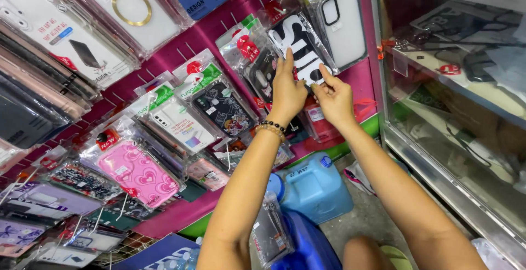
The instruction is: Inspecting, unboxing, and organizing various mobile phone cases in a retail shop.
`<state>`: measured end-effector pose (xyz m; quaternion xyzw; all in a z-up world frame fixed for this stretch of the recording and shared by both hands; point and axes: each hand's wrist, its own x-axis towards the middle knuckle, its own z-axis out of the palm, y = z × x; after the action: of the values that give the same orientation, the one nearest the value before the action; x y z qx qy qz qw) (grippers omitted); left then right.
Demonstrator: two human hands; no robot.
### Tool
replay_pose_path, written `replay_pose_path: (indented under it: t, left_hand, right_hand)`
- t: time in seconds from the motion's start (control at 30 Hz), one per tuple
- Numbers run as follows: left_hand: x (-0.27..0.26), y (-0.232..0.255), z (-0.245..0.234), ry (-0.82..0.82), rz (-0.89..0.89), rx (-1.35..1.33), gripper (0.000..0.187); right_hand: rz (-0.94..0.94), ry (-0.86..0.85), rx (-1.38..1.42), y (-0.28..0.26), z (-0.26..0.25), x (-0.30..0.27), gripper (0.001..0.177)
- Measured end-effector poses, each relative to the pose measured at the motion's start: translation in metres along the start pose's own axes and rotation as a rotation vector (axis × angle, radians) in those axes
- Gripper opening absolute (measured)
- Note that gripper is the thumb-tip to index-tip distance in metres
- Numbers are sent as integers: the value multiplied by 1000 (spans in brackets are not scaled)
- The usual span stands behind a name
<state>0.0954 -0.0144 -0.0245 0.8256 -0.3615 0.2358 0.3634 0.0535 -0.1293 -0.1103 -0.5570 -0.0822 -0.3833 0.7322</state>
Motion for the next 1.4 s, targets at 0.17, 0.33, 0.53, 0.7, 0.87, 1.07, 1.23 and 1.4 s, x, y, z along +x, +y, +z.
replay_pose_path:
  t: [0.17,0.33,0.53,0.7,0.87,1.07,1.23,1.4]
  left_hand:
    - [25,-16,22,-75,-111,39,102]
    - [41,26,10,-212,-396,49,120]
    - [37,-21,54,-147,-453,30,107]
    - [-1,19,40,-272,-647,-242,90]
    - [-155,20,20,-189,-11,-131,69]
    - [-340,-38,-8,-209,-255,224,53]
    - [-414,-56,-52,-141,-701,303,54]
    - [-463,-82,-34,-317,-626,275,58]
  right_hand:
    - [20,62,-115,21,8,20,55]
    - [-36,128,-350,60,13,34,55]
    - [-140,127,-461,81,16,20,60]
    - [-67,180,-277,105,-7,-24,62]
    - [73,189,-167,130,-27,-124,36]
    - [143,-240,-645,84,14,-251,45]
    - [123,-553,-915,51,69,-302,53]
    - [39,-783,-1113,58,86,-343,48]
